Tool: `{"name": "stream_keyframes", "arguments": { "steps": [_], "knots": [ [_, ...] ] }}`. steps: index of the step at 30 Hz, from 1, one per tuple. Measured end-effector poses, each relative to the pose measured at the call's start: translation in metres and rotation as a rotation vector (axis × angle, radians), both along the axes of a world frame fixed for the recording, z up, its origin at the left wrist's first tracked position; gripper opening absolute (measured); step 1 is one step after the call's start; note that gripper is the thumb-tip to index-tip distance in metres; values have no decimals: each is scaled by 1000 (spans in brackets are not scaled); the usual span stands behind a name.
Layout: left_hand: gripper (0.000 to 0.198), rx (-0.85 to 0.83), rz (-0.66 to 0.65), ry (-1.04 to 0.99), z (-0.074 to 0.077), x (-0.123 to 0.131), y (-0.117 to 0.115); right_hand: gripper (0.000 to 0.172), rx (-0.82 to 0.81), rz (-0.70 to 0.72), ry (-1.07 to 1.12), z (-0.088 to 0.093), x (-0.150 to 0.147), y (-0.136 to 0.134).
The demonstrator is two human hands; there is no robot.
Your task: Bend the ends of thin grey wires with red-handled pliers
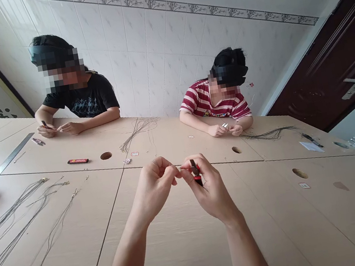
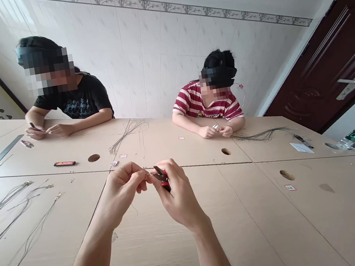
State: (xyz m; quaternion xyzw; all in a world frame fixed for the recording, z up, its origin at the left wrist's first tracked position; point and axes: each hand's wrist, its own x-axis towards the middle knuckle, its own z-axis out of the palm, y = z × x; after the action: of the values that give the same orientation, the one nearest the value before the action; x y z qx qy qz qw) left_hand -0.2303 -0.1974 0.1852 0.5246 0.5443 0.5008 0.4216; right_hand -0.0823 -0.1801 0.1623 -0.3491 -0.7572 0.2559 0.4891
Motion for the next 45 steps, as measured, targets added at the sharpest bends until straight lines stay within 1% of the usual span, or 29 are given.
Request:
{"name": "stream_keyframes", "arguments": {
  "steps": [8,11,17,24,38,42,45],
  "knots": [
    [18,-24,36,89,1,3,0,6,16,16,-60,-6,-2,5],
    [18,-31,27,105,2,3,0,6,9,10,-75,-7,0,6],
    [19,-14,-16,82,2,2,0,8,-23,-9,-101,-7,0,6],
    [20,-33,9,74,-1,1,-1,15,-18,-34,-83,-6,-2,4],
    [18,-63,13,94,-2,1,1,10,19,-64,-80,-7,-2,5],
    [19,-58,15,55,-3,-1,3,9,18,-83,-72,-7,0,5],
    [20,-51,11,25,-3,-2,3,8,3,-63,-61,-6,0,5]
  ]
}}
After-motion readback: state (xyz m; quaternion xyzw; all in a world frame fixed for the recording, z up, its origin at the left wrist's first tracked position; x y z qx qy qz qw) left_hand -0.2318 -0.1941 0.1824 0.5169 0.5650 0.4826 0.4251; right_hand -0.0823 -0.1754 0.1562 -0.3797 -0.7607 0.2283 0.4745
